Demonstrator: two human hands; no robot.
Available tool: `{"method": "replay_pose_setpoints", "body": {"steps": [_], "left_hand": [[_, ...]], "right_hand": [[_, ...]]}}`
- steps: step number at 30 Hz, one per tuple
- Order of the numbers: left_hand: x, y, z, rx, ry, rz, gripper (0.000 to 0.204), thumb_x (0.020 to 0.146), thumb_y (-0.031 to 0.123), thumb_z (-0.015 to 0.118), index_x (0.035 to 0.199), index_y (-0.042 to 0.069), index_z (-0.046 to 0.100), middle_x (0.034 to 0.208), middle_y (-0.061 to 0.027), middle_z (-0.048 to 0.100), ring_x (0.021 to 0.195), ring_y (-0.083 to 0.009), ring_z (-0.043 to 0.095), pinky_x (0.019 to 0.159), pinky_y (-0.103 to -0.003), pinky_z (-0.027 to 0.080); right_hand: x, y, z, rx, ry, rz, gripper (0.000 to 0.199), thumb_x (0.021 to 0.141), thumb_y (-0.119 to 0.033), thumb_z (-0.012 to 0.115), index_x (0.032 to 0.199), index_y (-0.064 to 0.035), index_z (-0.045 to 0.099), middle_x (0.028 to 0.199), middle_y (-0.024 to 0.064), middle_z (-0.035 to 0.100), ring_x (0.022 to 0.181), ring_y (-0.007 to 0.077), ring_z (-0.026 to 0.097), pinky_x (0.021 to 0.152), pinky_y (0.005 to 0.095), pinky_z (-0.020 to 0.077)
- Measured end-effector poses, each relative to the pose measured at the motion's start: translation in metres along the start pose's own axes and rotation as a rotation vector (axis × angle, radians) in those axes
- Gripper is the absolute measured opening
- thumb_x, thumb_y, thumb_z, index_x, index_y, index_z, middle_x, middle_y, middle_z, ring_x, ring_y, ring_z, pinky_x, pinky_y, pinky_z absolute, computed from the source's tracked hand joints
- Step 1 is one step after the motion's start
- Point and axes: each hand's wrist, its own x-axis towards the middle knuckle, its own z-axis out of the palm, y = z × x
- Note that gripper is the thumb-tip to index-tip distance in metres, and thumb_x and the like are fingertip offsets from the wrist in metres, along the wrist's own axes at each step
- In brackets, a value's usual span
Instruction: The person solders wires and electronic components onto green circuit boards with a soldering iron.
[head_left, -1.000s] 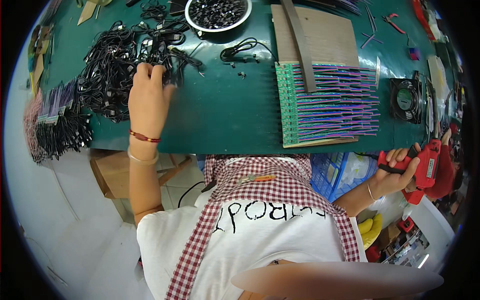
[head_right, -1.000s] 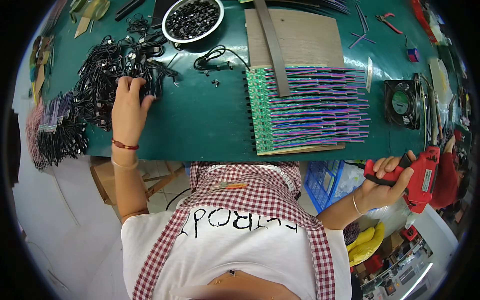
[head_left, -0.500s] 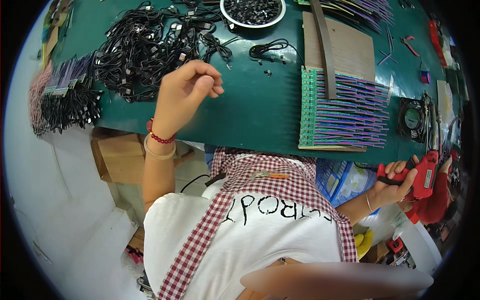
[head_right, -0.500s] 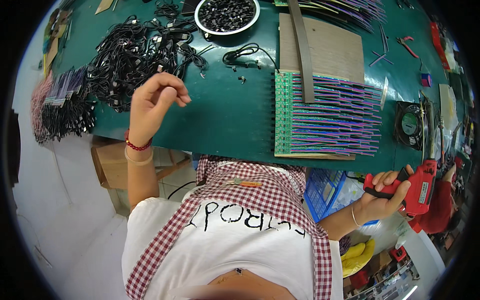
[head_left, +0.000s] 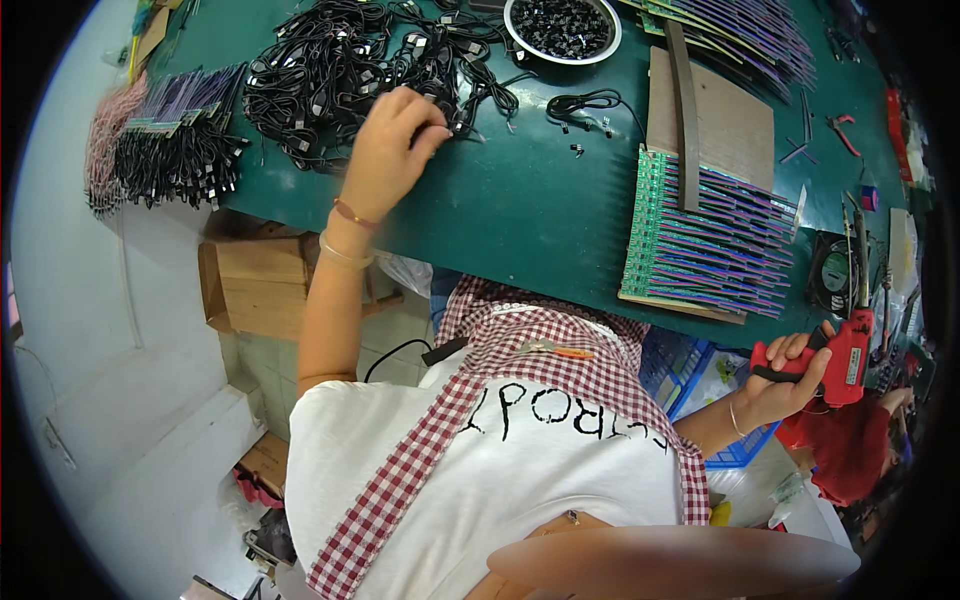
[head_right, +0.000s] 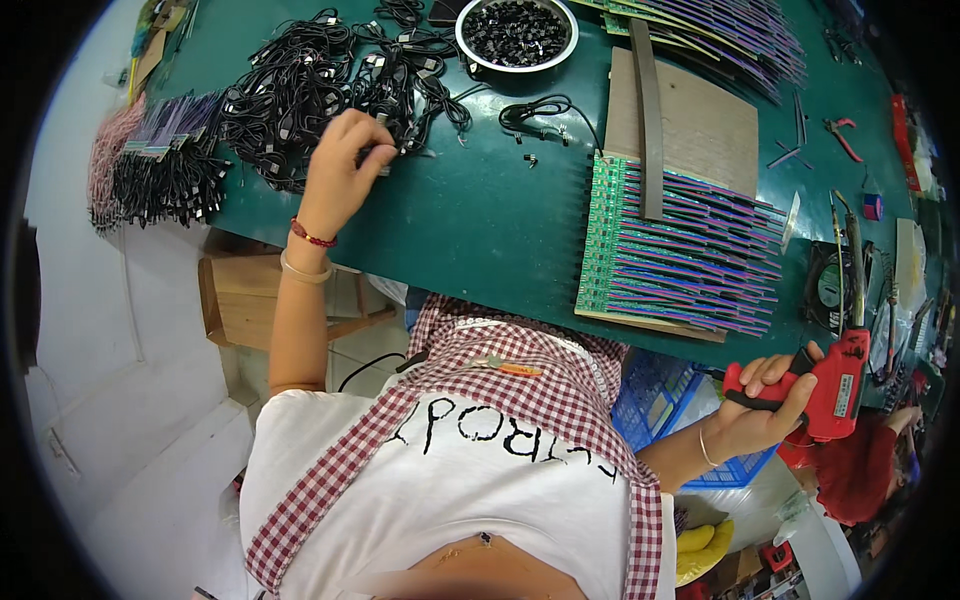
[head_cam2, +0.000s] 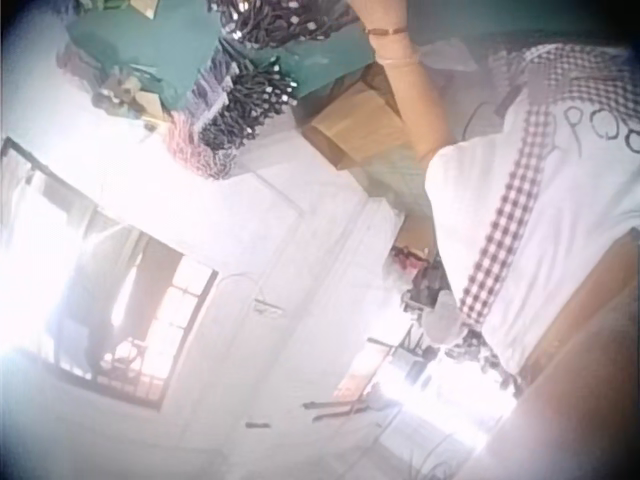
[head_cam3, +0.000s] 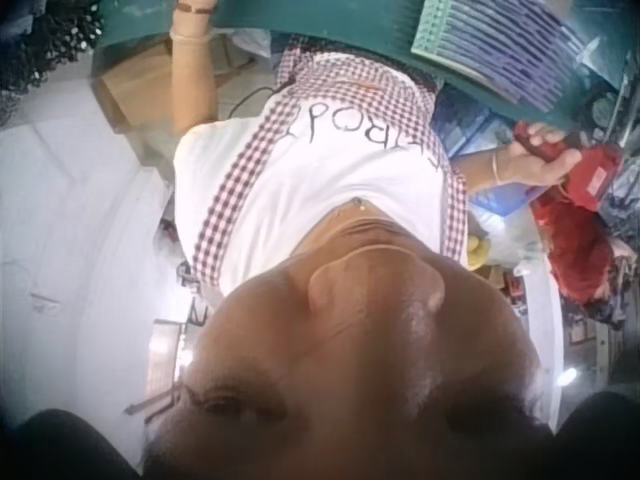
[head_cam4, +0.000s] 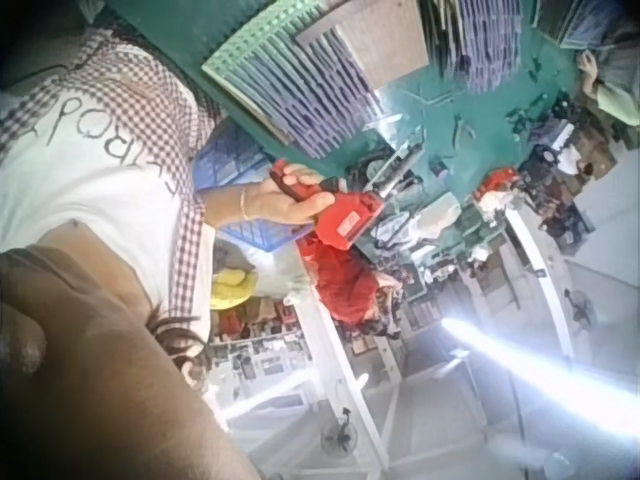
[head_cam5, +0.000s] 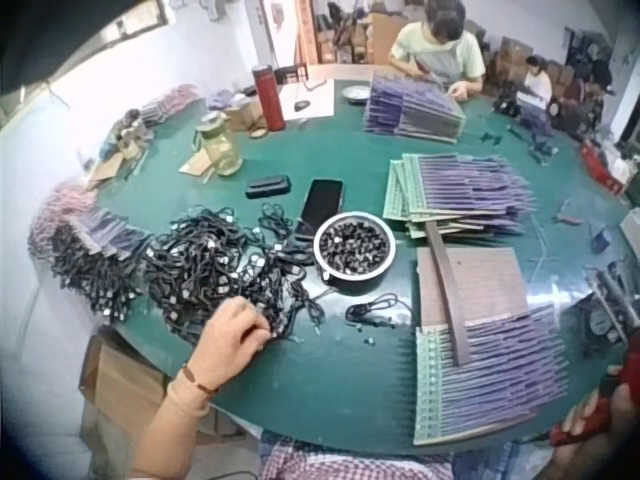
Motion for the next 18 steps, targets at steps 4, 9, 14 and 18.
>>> {"method": "replay_pose_setpoints", "body": {"steps": [4,9,14,18], "left_hand": [[0.001,0.0,0.006,-0.064,-0.035,-0.065,0.017,0.074,0.003,0.064,0.087,0.0,0.054,0.085,-0.007,0.051,0.072,-0.018,0.052,0.062,-0.028,0.043],[0.009,0.021,0.014,0.099,-0.102,0.069,0.015,0.076,0.001,0.06,0.088,-0.001,0.052,0.082,-0.0092,0.05,0.075,-0.0191,0.053,0.066,-0.027,0.043],[0.015,0.077,0.031,-0.645,-0.068,-0.167,0.008,0.085,0.003,0.048,0.093,0.001,0.048,0.077,-0.0051,0.052,0.057,-0.0089,0.05,0.05,-0.022,0.039],[0.014,0.13,0.06,-1.104,-0.26,-0.448,0.011,0.089,0.009,0.048,0.096,0.001,0.046,0.065,-0.002,0.05,0.048,-0.0044,0.041,0.041,-0.017,0.029]], "right_hand": [[-0.002,0.001,0.0,0.016,-0.031,0.022,0.035,0.093,-0.021,0.044,0.118,0.004,0.04,0.064,0.0081,0.046,0.045,0.01,0.038,0.043,0.0228,0.0344],[-0.011,0.005,0.004,0.063,-0.047,0.071,0.033,0.093,-0.019,0.044,0.117,0.0036,0.042,0.064,0.0074,0.047,0.046,0.0101,0.039,0.044,0.0233,0.0354],[-0.021,0.018,0.031,0.057,-0.083,0.187,0.034,0.087,-0.009,0.052,0.116,0.0034,0.043,0.073,0.0076,0.052,0.055,0.0109,0.046,0.05,0.0241,0.0404],[-0.034,0.031,0.079,-0.102,-0.165,0.243,0.04,0.079,0.001,0.057,0.117,0.0025,0.044,0.1,0.0128,0.057,0.084,0.0177,0.059,0.076,0.0297,0.0478]]}}
